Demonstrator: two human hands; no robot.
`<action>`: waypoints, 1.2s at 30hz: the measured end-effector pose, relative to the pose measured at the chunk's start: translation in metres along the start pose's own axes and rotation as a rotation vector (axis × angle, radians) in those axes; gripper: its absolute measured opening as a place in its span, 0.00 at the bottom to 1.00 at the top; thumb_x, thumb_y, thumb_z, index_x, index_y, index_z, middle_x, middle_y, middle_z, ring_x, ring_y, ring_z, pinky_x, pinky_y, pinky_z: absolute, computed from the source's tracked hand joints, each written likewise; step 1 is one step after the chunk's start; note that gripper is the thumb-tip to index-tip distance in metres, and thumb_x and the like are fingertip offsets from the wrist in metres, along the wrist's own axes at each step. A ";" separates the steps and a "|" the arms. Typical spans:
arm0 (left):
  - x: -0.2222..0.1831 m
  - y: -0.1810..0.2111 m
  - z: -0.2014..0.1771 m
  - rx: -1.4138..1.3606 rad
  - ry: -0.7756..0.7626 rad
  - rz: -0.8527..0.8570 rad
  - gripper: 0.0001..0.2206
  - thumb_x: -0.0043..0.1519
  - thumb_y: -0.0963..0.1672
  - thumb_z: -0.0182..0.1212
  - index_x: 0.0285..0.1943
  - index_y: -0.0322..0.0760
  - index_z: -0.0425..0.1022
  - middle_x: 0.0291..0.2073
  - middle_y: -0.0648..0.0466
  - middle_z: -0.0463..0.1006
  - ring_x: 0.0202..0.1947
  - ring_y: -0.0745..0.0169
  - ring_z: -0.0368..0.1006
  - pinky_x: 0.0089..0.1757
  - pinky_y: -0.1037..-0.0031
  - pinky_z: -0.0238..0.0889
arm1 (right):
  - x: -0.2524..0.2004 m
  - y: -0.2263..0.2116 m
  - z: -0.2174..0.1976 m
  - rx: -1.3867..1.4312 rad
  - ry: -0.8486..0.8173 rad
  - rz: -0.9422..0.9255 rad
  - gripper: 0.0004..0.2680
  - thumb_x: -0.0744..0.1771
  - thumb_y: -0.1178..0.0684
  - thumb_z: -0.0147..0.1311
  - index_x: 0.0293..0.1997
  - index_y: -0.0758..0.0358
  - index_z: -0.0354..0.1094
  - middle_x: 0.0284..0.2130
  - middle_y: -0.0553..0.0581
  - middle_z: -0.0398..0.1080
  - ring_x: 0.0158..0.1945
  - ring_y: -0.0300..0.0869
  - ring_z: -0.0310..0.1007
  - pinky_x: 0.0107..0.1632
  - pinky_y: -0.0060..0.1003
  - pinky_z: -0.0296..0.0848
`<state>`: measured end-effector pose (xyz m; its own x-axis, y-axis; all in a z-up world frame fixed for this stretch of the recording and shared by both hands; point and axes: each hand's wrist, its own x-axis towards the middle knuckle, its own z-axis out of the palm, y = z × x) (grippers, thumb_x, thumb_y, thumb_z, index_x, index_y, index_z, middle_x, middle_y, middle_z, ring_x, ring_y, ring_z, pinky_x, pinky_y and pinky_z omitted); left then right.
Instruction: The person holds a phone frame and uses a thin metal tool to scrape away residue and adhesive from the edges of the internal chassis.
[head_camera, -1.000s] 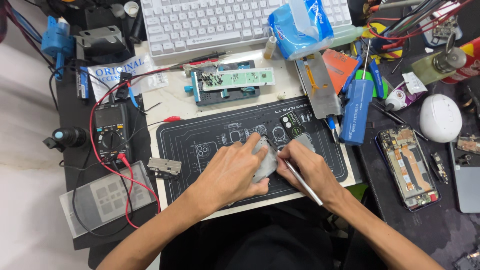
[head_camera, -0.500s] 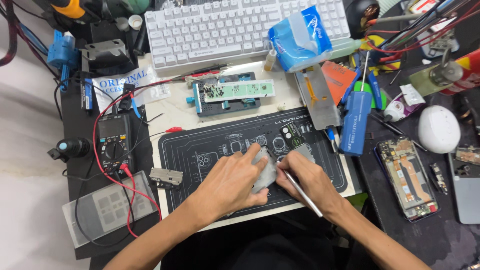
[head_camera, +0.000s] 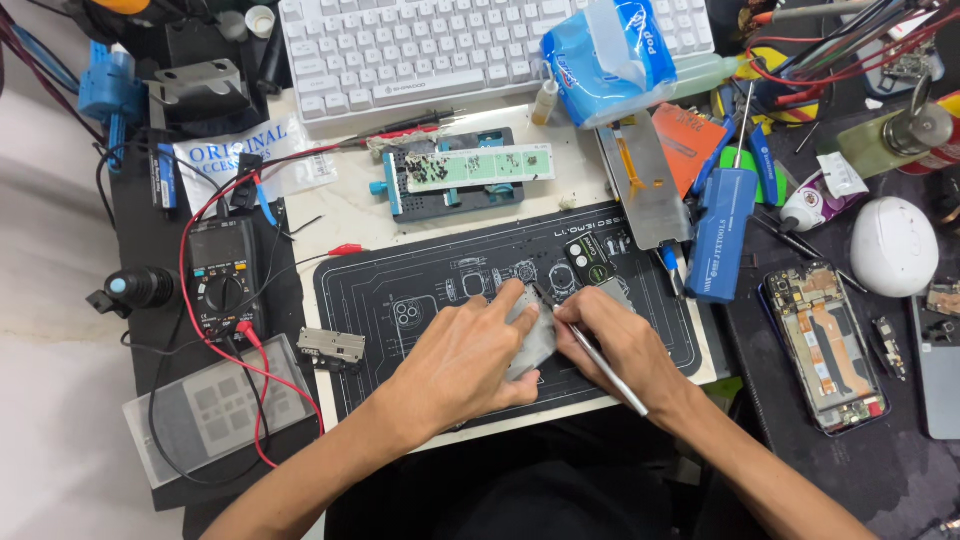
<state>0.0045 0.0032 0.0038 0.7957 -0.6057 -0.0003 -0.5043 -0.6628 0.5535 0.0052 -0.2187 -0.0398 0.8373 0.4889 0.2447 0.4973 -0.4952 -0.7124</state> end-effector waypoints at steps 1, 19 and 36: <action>0.000 0.000 -0.001 0.003 -0.015 -0.004 0.26 0.48 0.47 0.71 0.51 0.22 0.74 0.46 0.39 0.70 0.33 0.42 0.75 0.36 0.58 0.73 | 0.001 0.001 0.000 0.006 0.002 -0.020 0.08 0.64 0.62 0.62 0.41 0.69 0.65 0.33 0.60 0.71 0.34 0.49 0.76 0.35 0.37 0.74; 0.001 -0.017 -0.010 -0.053 -0.087 0.001 0.30 0.45 0.48 0.71 0.57 0.26 0.76 0.61 0.28 0.66 0.42 0.33 0.76 0.48 0.55 0.69 | 0.005 0.005 -0.002 -0.062 0.010 -0.167 0.09 0.64 0.63 0.63 0.42 0.69 0.64 0.33 0.60 0.69 0.37 0.51 0.75 0.40 0.40 0.75; -0.007 -0.023 -0.005 -0.101 -0.029 0.011 0.31 0.44 0.48 0.70 0.58 0.28 0.76 0.61 0.33 0.68 0.43 0.36 0.76 0.48 0.56 0.69 | 0.001 0.008 0.002 -0.049 -0.012 -0.108 0.08 0.64 0.64 0.63 0.41 0.69 0.65 0.34 0.60 0.71 0.35 0.50 0.76 0.37 0.39 0.74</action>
<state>0.0123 0.0250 -0.0044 0.7794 -0.6263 -0.0167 -0.4757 -0.6090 0.6347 0.0095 -0.2202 -0.0463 0.7755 0.5500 0.3101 0.5954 -0.4736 -0.6489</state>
